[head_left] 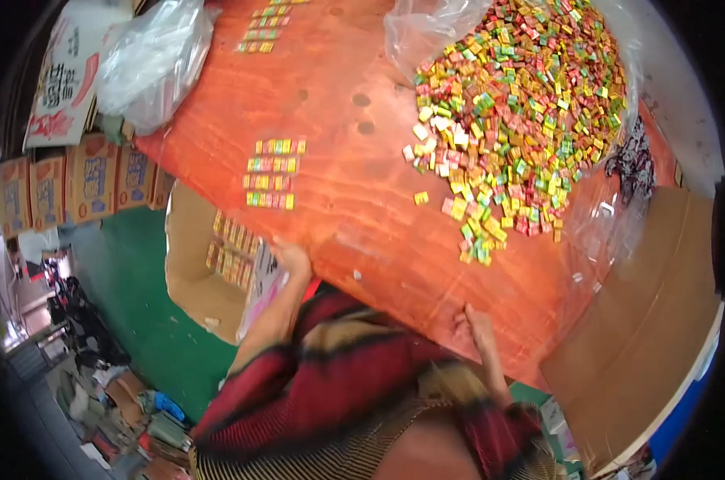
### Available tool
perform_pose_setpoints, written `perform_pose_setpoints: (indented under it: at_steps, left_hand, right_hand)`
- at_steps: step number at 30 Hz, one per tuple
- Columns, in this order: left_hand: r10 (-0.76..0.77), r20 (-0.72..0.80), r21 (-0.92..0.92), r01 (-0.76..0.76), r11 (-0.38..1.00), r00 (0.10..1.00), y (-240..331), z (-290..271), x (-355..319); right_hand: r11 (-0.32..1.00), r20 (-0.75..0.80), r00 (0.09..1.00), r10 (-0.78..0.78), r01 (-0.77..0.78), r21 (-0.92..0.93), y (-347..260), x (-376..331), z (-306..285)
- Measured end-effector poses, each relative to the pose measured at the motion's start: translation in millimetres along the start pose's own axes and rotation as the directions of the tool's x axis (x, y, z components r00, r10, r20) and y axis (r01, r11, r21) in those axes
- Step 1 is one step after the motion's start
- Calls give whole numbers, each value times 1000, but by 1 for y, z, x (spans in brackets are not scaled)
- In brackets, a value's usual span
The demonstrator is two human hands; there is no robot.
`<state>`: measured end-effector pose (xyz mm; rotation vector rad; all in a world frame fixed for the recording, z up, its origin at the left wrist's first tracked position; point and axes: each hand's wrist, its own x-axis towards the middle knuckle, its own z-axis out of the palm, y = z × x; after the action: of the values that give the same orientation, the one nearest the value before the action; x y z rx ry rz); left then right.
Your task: Sorting and arranging small wrapped candies into rows on a table for packaging.
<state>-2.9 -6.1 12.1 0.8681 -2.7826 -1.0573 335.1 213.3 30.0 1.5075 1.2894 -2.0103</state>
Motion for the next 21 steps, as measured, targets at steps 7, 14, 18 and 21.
perform_pose_setpoints:
  at_steps: [7,14,18,21]
  left_hand:
    - [269,301,109,-313,943,915,-58,-26,23]
    - [212,442,60,-265,962,871,-62,-42,32]
    - [319,434,178,-428,886,842,-92,-31,53]
    - [385,393,59,-440,896,835,-77,-31,44]
  right_hand:
    - [989,-1,995,95,-94,117,-14,-19,5]
    - [993,-47,997,58,-53,108,-11,-19,6]
    - [1000,-85,996,1,1,20,-14,-20,4]
    - [999,-119,993,-5,11,51,-13,-17,6]
